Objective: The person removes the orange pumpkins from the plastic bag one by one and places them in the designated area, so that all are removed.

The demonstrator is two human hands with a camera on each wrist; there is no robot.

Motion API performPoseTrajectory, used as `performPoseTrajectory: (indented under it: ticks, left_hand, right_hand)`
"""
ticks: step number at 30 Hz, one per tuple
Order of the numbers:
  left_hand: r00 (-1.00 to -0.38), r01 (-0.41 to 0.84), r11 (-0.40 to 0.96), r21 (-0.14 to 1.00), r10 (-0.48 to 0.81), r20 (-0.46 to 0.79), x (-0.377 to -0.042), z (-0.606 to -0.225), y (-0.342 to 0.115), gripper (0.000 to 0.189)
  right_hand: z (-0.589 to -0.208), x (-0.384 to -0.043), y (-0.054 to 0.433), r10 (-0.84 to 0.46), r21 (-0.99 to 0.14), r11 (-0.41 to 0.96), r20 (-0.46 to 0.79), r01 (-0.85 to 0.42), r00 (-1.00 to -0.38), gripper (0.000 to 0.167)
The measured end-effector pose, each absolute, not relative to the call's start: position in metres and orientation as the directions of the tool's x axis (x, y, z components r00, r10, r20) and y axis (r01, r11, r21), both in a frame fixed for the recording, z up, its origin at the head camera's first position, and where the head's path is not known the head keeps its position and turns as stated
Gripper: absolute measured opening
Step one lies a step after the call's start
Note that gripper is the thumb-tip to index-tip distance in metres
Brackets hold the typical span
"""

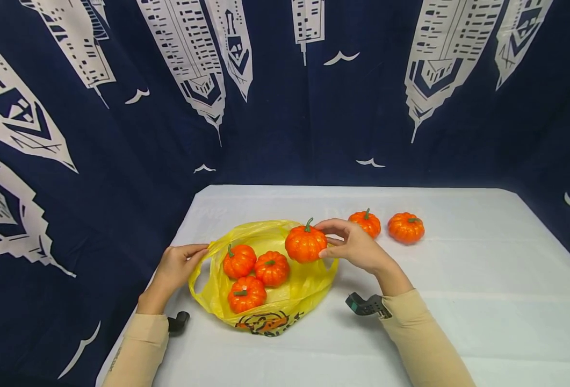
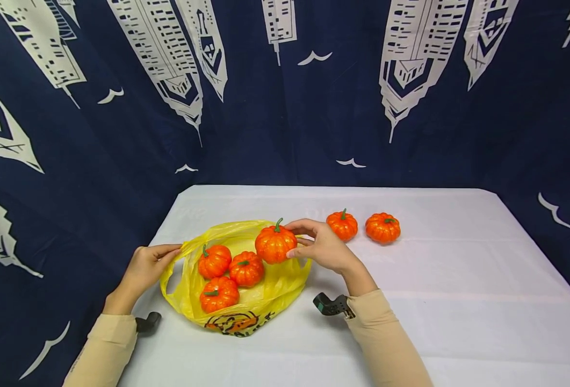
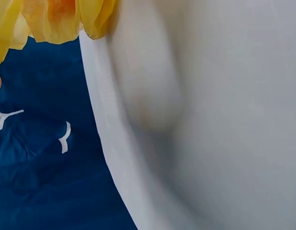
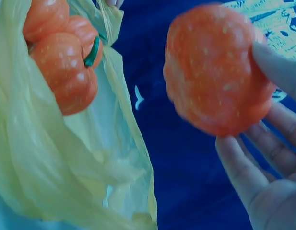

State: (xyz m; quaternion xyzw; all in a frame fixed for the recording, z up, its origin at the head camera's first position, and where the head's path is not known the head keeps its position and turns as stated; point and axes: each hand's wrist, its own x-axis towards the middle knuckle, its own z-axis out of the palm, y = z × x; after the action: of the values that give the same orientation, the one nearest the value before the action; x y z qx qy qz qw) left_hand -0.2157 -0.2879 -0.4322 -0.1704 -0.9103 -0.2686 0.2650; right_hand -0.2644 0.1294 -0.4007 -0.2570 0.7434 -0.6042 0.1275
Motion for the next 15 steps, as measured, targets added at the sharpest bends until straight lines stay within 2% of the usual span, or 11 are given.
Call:
performPoseTrajectory:
  ticks: [4, 15]
  left_hand:
    - [-0.803, 0.446, 0.799, 0.404, 0.158, 0.574, -0.215, -0.434, -0.289, 0.013]
    - [-0.806, 0.445, 0.797, 0.409, 0.157, 0.571, -0.216, -0.434, -0.289, 0.014]
  right_hand:
    - [-0.402, -0.265, 0.138, -0.578, -0.956, 0.126, 0.147, -0.266, -0.803, 0.056]
    - [-0.416, -0.266, 0.161, -0.608, -0.947, 0.125, 0.163, -0.297, -0.777, 0.054]
